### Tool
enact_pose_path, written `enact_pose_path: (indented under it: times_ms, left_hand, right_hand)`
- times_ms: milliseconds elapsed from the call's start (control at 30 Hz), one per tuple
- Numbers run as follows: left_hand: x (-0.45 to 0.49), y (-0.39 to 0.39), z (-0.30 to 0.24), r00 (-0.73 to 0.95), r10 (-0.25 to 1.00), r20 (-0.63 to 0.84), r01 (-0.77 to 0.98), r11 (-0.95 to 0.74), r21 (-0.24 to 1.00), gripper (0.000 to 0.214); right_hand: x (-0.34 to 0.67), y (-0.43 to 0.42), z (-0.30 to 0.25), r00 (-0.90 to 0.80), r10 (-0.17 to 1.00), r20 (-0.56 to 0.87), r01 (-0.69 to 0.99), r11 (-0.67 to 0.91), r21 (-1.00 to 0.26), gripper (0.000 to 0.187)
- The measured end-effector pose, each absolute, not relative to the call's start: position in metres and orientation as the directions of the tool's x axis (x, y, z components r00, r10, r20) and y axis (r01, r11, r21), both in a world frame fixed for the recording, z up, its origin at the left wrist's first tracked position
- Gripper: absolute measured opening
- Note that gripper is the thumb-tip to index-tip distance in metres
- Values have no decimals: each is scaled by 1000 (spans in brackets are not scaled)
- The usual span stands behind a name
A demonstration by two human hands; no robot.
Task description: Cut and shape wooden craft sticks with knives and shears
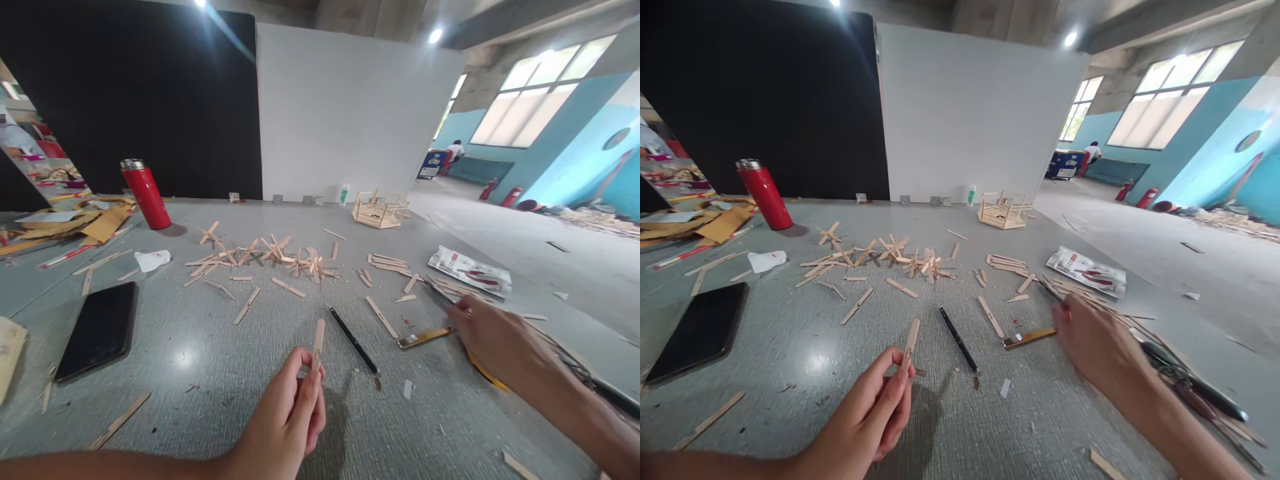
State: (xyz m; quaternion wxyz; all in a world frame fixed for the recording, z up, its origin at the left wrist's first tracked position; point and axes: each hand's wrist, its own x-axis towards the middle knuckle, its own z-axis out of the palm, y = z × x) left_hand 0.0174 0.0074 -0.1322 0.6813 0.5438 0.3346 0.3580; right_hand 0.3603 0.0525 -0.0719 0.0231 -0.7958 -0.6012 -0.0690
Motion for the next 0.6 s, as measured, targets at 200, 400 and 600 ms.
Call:
enact_pose_path:
  times_ms: [200,400,600]
  left_hand:
    - [14,6,-129,515,855,-65,-69,117,991,46]
    - [9,5,-127,501,864,-44,-11,57,998,45]
    - [14,7,-127,435,897,-73,-43,102,994,49]
  right_hand:
    - [323,55,-100,88,995,56,984,-78,-158,30]
    - [305,36,-92,61,995,82,925,-25,-380,30]
    - [225,-14,-72,-62,996,-69,521,-26,-853,49]
